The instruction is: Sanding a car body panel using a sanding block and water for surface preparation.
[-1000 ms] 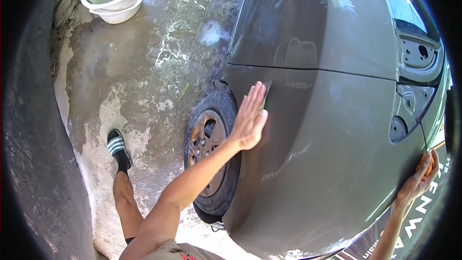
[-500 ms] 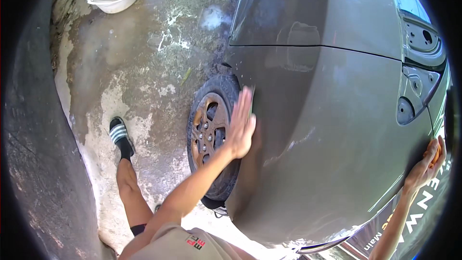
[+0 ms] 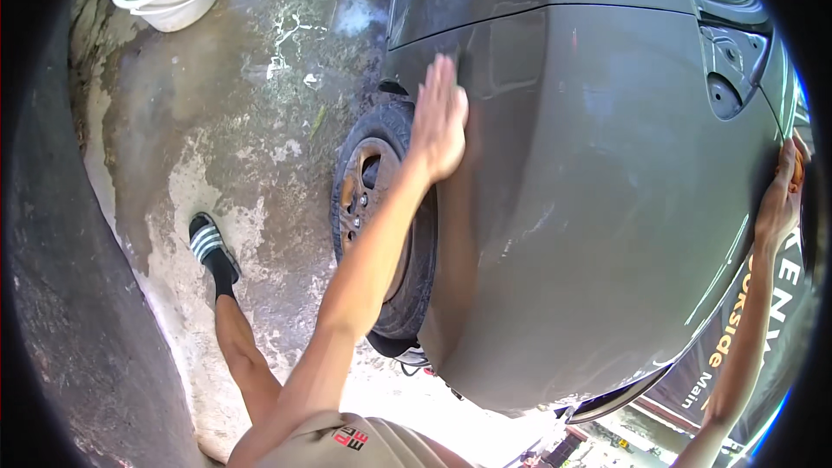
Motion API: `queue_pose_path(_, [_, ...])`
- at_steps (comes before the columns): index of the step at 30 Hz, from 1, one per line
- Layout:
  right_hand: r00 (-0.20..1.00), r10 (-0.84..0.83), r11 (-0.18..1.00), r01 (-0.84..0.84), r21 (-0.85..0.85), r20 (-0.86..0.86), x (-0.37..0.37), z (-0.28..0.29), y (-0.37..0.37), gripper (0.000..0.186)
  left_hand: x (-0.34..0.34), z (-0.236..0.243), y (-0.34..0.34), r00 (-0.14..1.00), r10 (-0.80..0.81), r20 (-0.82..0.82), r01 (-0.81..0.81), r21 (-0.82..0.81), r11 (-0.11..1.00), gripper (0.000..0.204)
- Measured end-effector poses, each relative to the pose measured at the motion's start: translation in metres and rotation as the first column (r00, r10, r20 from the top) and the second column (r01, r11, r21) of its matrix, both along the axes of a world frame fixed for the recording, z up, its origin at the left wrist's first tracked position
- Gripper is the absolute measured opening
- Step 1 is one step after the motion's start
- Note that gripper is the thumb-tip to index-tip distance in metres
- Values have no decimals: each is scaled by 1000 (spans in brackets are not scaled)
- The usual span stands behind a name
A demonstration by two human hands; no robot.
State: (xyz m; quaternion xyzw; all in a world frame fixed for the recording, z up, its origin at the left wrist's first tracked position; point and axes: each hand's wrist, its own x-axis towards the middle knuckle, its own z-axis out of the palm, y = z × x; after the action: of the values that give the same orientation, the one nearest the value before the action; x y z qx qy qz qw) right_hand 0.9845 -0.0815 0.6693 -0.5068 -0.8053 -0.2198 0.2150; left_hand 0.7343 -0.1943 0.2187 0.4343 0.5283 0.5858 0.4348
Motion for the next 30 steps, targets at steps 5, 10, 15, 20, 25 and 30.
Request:
queue_pose_path(5, [996,-85,988,85,127,-4,-17,-7,-18,37,57,50,-146,946,-224,-233,281,251,926,76])
queue_pose_path(10, [994,-46,993,57,105,-104,-33,-25,-26,36,28,84,-60,965,-110,-237,155,182,971,64])
queue_pose_path(15, [988,-135,983,143,114,-79,-36,-25,-36,38,29,72,-75,951,-156,-266,235,299,925,64])
queue_pose_path(20, [986,-125,986,136,101,-107,-41,-28,-42,38,27,84,1,986,-66,-150,110,311,944,67])
queue_pose_path(25, [995,-75,988,82,134,-59,-54,-32,-41,37,-1,85,72,985,14,-173,49,354,934,63])
queue_pose_path(30, [990,-140,980,140,141,-14,-49,-30,-43,34,19,74,58,992,-17,-125,63,383,922,67])
